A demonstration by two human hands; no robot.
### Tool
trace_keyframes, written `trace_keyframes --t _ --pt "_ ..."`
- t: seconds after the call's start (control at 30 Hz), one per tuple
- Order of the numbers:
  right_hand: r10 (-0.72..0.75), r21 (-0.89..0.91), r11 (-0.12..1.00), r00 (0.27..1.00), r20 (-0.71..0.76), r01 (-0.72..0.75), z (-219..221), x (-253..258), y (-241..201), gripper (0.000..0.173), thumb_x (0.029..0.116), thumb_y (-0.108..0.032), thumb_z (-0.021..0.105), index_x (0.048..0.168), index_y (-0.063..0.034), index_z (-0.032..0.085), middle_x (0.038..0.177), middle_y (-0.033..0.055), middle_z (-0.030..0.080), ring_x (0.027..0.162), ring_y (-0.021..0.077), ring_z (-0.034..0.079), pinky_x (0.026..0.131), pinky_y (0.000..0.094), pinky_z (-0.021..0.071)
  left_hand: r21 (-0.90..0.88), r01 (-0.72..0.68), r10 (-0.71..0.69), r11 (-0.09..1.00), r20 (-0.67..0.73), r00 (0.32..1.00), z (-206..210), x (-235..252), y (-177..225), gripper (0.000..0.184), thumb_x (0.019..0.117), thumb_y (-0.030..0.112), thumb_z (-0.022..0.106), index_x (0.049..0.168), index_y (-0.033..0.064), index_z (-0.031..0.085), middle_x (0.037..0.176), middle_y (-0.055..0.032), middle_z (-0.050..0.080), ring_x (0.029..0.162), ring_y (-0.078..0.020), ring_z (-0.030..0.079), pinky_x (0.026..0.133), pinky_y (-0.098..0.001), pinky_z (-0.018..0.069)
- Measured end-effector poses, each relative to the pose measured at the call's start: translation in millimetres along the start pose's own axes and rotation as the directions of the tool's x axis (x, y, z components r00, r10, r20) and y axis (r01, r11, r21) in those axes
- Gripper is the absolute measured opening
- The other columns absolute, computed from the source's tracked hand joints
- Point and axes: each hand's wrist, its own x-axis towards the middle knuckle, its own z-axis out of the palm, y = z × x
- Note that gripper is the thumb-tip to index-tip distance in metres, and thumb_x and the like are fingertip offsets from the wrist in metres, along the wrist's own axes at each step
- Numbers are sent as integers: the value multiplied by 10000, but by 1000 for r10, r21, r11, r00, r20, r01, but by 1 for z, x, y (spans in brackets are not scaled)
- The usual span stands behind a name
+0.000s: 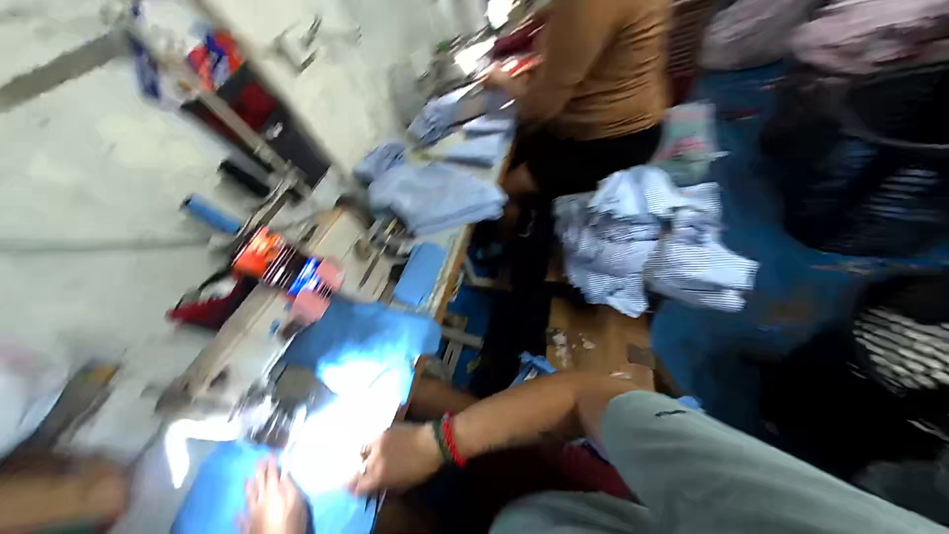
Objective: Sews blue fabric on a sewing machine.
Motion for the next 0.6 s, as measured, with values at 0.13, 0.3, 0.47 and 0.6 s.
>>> trace_keyframes --t 0.13,0.3,0.47,0.6 --pt "-204 -20 979 975 -93 203 7 5 10 258 924 -24 652 1142 -105 762 1160 44 759 950 236 733 819 405 603 -45 128 -126 991 54 991 -13 3 13 524 1099 279 311 1542 34 447 1625 -207 368 1527 -461 256 1163 -769 129" --pt "-235 20 971 969 -74 237 4 7 12 274 938 -40 599 1149 -100 762 1268 34 734 1002 239 741 821 399 596 -78 177 -160 981 187 969 -29 12 2 533 1096 362 377 1554 100 452 1640 -139 369 1552 -379 241 1179 -752 72" --pt "-225 12 974 973 -48 226 3 6 12 303 942 -61 567 1164 -119 764 1270 17 733 931 240 725 745 382 576 -141 122 -123 982 9 992 -38 30 -17 332 1050 264 525 1232 81 734 1354 -166 641 1314 -397 530 1110 -667 305" --pt "-224 -1 975 973 -52 224 4 6 13 319 930 -64 559 1165 -126 765 1270 11 734 876 229 715 702 370 557 -135 54 -73 989 -136 988 -30 57 -19 330 997 319 619 1211 93 730 1275 -180 655 1231 -409 561 1034 -669 355"
